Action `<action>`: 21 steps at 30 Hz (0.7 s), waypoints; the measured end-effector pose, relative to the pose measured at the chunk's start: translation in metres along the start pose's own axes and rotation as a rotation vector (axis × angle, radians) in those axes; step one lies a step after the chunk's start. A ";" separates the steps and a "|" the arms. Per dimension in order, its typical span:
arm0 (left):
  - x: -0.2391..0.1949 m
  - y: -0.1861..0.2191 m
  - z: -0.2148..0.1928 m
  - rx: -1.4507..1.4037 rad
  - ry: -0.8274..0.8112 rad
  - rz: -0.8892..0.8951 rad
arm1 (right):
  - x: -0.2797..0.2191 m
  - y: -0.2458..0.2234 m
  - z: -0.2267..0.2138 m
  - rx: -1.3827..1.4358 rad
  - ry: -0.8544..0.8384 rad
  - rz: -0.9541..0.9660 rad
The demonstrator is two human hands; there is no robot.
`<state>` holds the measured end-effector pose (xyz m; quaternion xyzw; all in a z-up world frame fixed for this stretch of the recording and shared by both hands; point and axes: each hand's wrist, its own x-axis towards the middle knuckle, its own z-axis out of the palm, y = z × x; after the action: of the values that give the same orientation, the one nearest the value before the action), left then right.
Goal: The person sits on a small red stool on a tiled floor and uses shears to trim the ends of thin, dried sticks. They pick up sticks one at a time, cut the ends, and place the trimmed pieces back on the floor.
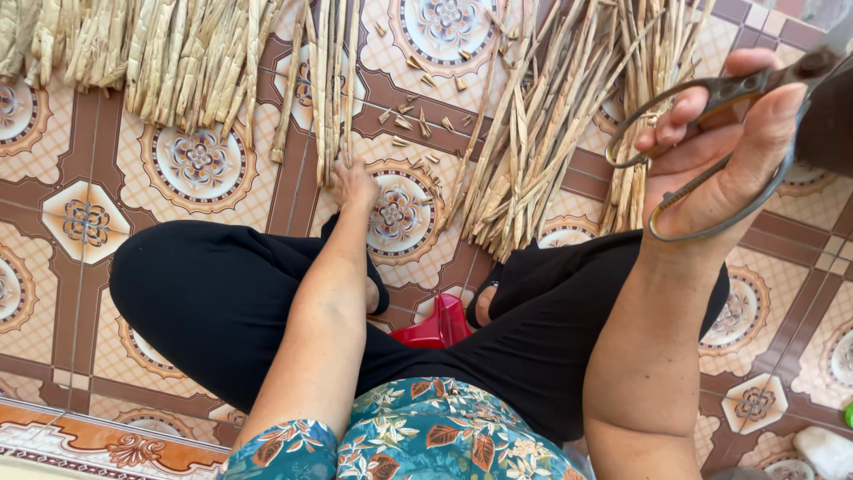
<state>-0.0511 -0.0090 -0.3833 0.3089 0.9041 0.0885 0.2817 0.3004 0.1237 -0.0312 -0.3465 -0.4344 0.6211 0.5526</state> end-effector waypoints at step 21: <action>-0.099 0.198 -0.205 -0.742 0.253 0.945 | -0.005 -0.005 0.047 0.039 -0.074 -0.042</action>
<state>-0.0020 0.0907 -0.1035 0.5447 0.6048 0.5486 0.1913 0.2607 0.1112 -0.0091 -0.3031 -0.4497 0.6301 0.5558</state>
